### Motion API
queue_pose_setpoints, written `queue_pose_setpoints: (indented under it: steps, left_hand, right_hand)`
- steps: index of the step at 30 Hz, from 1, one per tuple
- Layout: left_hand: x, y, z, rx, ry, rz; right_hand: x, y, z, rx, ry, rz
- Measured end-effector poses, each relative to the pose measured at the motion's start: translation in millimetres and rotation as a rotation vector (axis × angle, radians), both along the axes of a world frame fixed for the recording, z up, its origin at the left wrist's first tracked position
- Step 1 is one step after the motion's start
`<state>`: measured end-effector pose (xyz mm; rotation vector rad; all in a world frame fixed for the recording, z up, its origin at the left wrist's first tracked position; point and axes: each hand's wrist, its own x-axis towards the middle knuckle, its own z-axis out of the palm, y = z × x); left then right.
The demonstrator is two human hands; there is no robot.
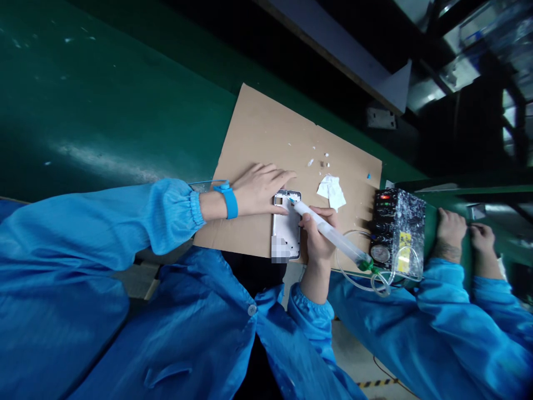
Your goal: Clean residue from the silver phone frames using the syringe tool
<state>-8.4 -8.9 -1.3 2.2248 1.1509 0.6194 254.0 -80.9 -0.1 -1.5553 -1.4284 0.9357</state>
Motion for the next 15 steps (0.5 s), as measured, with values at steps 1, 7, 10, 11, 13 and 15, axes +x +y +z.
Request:
queue_pose_setpoints:
  steps: [1,7,10,11,13,15]
  left_hand:
    - [0.0,0.0,-0.4,0.0,-0.001,-0.001]
    - [0.3,0.1,-1.4,-0.003,0.0,0.003]
    - [0.2,-0.2,-0.9,-0.003,0.001,0.005]
    - [0.2,-0.2,-0.7,-0.002,0.001,0.005]
    - [0.4,-0.2,-0.5,-0.001,0.003,0.005]
    - [0.6,0.0,-0.6,-0.003,0.006,0.005]
  right_hand:
    - [-1.9,-0.6,0.6,0.01,0.009,-0.033]
    - [-6.0,-1.4,1.1,0.028,0.046,-0.075]
    - [-5.9,-0.8,0.7,0.035,0.071,-0.084]
    - [-6.1,-0.6,0.8,0.034,0.077,-0.088]
    - [-6.7,-0.7,1.5,0.03,0.082,-0.092]
    - [-7.2,-1.1,2.6,0.025,0.08,-0.089]
